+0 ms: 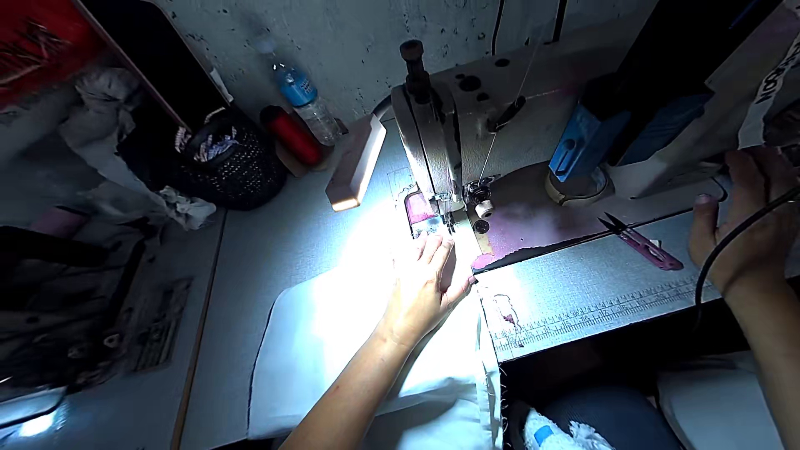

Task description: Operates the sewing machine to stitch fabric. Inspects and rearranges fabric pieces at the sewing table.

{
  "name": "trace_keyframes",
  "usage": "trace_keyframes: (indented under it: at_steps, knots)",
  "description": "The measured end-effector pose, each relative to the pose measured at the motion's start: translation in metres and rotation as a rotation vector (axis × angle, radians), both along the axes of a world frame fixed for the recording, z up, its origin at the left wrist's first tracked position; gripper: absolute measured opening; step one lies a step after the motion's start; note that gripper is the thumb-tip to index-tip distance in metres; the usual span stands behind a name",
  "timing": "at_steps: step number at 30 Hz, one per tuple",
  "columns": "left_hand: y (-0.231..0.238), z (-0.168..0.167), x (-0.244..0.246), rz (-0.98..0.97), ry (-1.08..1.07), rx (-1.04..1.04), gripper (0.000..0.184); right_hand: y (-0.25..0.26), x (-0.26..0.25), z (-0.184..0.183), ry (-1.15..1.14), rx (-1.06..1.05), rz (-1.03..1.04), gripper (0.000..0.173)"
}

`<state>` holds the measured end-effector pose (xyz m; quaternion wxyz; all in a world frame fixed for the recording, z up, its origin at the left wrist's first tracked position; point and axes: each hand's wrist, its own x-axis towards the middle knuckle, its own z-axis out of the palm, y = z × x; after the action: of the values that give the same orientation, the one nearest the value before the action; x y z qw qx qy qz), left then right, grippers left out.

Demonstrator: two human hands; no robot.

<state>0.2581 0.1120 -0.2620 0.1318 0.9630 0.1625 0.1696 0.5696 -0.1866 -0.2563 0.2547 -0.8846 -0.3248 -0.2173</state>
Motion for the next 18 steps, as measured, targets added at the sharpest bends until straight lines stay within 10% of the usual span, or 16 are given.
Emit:
trace_keyframes:
  at_steps: [18]
  knots:
    - [0.0016, 0.0071, 0.0035, -0.041, 0.043, 0.008, 0.065, 0.0003, -0.0005, -0.0057, -0.085, -0.108, -0.028, 0.038]
